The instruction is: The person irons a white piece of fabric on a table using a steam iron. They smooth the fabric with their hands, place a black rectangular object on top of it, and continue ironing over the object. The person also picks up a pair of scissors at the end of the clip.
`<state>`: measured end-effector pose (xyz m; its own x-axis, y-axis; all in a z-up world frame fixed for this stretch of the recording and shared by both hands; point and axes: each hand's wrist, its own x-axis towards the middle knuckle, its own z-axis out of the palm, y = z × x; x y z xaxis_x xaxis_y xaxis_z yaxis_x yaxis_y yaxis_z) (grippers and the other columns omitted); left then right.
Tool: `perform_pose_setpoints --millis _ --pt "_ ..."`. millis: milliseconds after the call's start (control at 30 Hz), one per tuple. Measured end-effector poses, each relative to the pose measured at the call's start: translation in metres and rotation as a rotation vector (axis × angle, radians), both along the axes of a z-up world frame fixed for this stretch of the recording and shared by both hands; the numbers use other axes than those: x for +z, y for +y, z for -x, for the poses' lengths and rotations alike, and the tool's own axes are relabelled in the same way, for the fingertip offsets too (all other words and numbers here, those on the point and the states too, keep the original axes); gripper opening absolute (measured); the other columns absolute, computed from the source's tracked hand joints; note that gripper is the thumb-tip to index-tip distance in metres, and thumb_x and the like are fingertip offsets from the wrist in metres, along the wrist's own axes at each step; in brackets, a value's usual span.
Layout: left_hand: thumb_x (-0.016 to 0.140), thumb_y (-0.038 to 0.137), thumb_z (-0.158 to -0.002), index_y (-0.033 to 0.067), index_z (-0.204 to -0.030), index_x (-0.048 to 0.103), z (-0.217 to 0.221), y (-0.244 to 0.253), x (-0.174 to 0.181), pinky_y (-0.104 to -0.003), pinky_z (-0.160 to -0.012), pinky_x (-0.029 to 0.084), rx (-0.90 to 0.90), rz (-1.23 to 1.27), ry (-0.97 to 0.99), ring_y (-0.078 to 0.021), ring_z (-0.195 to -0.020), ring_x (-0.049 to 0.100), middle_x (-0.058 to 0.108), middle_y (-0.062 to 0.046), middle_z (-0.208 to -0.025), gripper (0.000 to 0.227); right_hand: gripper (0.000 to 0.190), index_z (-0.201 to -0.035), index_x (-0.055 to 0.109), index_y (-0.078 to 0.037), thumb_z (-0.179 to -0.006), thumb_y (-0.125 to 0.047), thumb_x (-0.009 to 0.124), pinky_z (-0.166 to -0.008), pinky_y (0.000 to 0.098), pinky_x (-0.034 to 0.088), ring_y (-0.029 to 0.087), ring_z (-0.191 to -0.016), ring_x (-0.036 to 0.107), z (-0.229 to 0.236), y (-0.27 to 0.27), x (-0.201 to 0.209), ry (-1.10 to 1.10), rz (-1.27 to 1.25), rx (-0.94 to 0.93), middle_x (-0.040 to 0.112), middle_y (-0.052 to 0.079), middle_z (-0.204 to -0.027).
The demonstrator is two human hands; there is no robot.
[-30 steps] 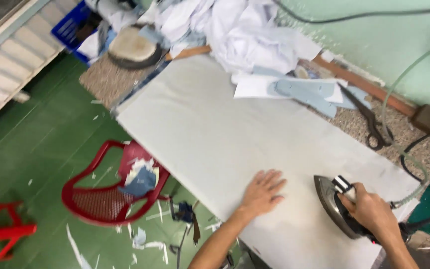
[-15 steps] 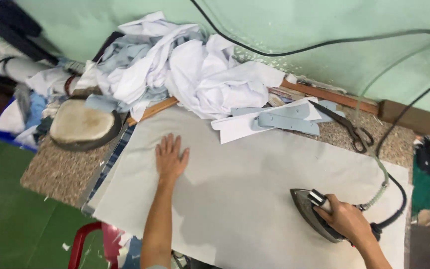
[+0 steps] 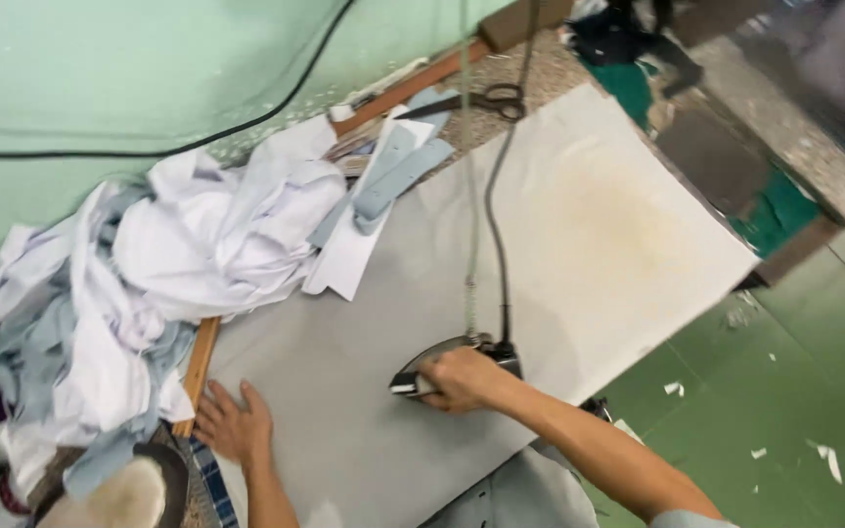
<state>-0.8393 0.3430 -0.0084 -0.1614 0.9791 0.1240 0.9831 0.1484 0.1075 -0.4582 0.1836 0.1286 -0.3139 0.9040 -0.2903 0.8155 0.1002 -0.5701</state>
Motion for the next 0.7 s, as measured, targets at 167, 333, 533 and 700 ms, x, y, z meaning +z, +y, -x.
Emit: perform_pose_setpoints --millis 167,333,533,700 --pt "0.036 0.055 -0.106 0.0047 -0.158 0.045 0.001 0.003 -0.003 -0.062 -0.112 0.016 -0.041 -0.012 -0.031 -0.046 -0.142 0.033 0.042 -0.028 -0.157 0.073 0.031 -0.105 0.061 -0.001 -0.092 -0.029 0.056 -0.059 0.0498 0.052 0.038 -0.069 0.067 0.062 0.006 0.001 0.061 0.094 -0.015 0.07 0.018 -0.08" --pt "0.066 0.025 -0.101 -0.0113 -0.124 0.073 0.008 -0.002 -0.008 -0.065 -0.092 0.037 -0.205 -0.427 -0.033 -0.0472 -0.123 0.058 0.068 -0.03 -0.131 0.044 0.039 -0.12 0.056 -0.002 -0.097 -0.032 0.047 -0.061 0.051 0.052 0.039 -0.076 0.068 0.092 0.011 -0.013 0.032 0.11 -0.039 0.071 0.018 -0.091" --pt "0.065 0.018 -0.106 -0.0087 -0.127 0.067 -0.034 -0.027 0.006 -0.056 -0.092 0.045 -0.344 -0.661 0.083 -0.0468 -0.116 0.057 0.055 -0.027 -0.134 0.033 0.058 -0.118 0.053 0.001 -0.101 -0.054 0.048 -0.067 0.0528 0.054 0.04 -0.086 0.069 0.088 0.01 -0.022 -0.011 0.133 -0.04 0.071 0.021 -0.096" --pt "0.051 0.027 -0.108 -0.0124 -0.151 0.043 -0.129 -0.059 0.004 -0.07 -0.111 0.027 -0.358 -0.373 -0.24 -0.0515 -0.146 0.033 0.034 -0.032 -0.16 0.059 0.047 -0.118 0.053 0.001 -0.104 -0.044 0.052 -0.064 0.0554 0.054 0.043 -0.077 0.069 0.03 0.006 -0.017 0.0 0.129 -0.127 0.07 0.022 -0.093"
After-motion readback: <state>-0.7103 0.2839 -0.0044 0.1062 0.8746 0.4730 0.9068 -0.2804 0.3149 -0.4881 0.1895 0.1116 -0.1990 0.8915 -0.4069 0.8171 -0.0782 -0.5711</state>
